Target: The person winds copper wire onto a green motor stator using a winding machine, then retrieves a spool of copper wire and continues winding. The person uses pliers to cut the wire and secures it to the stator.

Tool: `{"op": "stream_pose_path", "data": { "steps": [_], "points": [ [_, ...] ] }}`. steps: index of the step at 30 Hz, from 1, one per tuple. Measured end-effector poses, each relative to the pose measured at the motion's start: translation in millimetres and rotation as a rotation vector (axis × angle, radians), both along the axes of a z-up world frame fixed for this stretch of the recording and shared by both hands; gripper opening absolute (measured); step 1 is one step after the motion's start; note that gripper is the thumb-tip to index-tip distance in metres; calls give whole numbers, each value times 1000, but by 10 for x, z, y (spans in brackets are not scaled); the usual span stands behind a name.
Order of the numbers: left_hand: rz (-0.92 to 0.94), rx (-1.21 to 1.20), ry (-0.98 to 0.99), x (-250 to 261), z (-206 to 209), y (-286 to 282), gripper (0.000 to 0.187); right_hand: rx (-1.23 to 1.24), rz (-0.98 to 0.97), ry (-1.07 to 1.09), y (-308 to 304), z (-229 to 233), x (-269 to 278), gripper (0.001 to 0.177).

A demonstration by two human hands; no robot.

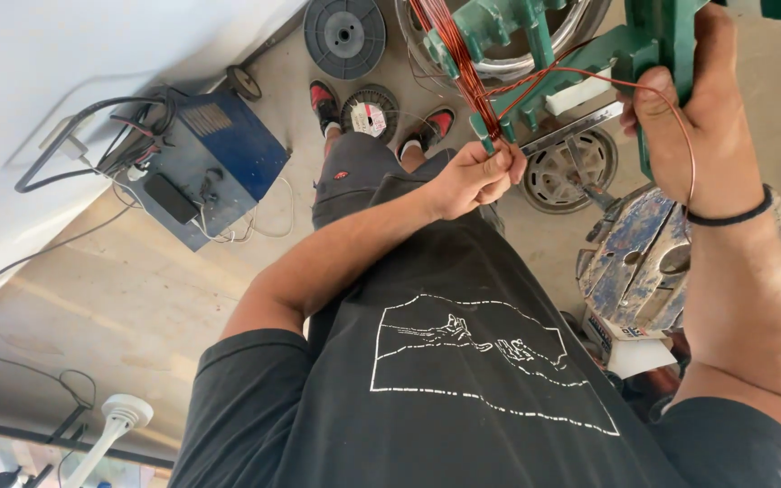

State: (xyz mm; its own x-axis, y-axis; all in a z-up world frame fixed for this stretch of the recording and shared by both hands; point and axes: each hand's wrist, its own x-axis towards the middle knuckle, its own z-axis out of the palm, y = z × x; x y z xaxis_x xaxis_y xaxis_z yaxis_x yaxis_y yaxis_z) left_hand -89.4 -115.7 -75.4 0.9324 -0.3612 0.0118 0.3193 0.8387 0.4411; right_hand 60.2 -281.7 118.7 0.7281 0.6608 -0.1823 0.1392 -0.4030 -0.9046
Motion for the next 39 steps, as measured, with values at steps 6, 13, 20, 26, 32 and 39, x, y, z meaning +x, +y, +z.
{"op": "stream_pose_path", "data": {
  "steps": [6,13,20,26,32,39],
  "points": [
    [24,369,-51,-111,-797,365,33,-39,-7,41,41,83,11,52],
    [-22,554,24,-2,-1781,473,38,-98,-48,98,75,81,44,58],
    [6,590,84,-14,-2663,499,36,-264,-82,92,155,117,163,73],
    [-15,531,266,-137,-3873,319,26,-455,-188,163,330,199,219,54],
    [-104,1141,408,-253,-4011,406,29,-486,-267,230,361,198,251,67],
    [-155,1352,314,-630,-3567,780,26,-691,-117,204,370,313,283,84]
  ]
}}
